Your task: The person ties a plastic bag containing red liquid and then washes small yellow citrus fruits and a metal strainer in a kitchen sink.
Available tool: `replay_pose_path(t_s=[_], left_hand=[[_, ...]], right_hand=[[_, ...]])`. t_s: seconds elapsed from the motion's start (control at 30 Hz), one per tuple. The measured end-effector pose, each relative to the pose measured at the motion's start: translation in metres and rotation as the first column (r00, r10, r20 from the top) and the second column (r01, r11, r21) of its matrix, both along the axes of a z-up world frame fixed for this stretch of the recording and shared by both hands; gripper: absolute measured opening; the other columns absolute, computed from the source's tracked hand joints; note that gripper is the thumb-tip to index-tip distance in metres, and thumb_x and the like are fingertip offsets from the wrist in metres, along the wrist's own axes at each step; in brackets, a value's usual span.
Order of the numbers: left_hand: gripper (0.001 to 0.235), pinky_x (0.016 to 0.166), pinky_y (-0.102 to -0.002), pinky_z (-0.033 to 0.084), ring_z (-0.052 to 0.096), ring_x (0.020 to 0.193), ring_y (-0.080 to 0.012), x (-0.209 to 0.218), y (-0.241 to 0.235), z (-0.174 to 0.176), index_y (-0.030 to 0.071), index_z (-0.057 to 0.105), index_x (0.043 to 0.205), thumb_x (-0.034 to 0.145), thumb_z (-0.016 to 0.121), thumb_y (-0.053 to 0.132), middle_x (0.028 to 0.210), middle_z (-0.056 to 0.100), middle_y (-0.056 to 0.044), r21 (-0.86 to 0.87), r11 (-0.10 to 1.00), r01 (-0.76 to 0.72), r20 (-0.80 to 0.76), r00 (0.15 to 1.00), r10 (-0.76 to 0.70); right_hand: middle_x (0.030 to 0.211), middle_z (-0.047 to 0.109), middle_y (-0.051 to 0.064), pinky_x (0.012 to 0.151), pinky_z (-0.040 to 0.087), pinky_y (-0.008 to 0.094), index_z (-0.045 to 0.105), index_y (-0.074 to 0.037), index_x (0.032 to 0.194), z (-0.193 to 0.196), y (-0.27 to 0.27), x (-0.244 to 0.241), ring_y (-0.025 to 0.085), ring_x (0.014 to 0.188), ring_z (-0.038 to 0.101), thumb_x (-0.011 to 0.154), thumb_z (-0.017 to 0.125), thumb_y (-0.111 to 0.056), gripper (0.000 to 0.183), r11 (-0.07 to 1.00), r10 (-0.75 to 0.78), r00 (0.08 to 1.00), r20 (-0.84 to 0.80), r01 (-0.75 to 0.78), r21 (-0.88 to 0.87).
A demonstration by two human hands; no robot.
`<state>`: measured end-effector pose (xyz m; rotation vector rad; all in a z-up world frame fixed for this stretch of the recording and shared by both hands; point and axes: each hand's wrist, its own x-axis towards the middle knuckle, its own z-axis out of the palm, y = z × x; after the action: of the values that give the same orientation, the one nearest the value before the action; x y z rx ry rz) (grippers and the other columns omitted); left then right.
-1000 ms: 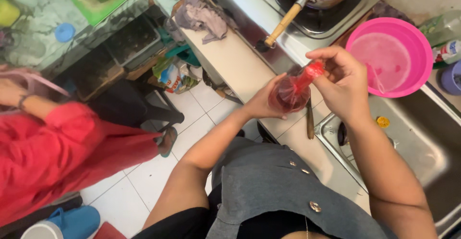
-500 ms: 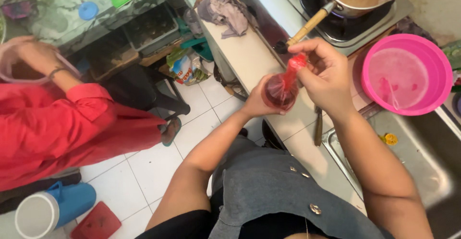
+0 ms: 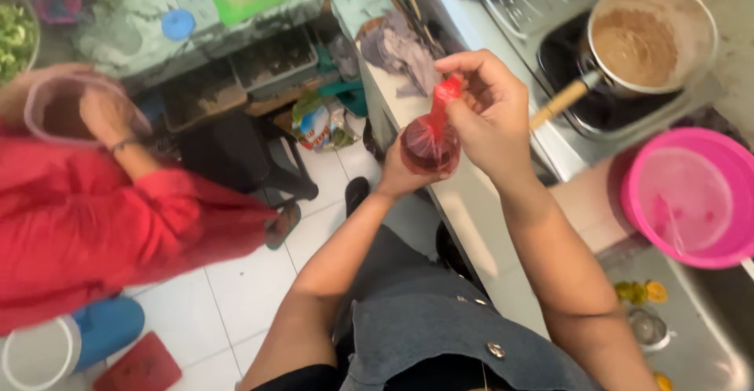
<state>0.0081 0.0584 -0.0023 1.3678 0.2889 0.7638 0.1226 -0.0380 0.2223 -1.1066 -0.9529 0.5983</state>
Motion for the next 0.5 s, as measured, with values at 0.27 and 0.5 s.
replay_pose_path(t_s=[0.27,0.5], left_hand=[[0.092,0.104,-0.039,0.056,0.065,0.118,-0.0199,0.04,0.206,-0.003,0.004,0.048,0.136,0.063,0.101,0.022,0.128,0.065,-0.008,-0.031,0.999,0.021,0.028,0.999,-0.02],[0.091,0.102,-0.036,0.056,0.066,0.114,-0.0188,0.016,0.402,0.017,0.003,0.049,0.134,0.064,0.1,0.029,0.125,0.067,-0.008,0.214,0.909,-0.358,-0.078,0.921,0.381]], right_hand=[[0.103,0.059,-0.003,0.081,0.047,0.019,0.065,-0.001,0.12,0.006,0.204,0.021,0.004,0.094,0.059,0.093,0.057,0.013,0.031,0.995,-0.099,0.993,0.065,0.097,0.019],[0.104,0.062,-0.001,0.086,0.049,0.021,0.065,0.0,0.118,0.022,0.419,0.017,0.006,0.098,0.06,0.092,0.059,0.012,0.029,0.996,0.061,0.997,-0.039,-0.064,-0.061]])
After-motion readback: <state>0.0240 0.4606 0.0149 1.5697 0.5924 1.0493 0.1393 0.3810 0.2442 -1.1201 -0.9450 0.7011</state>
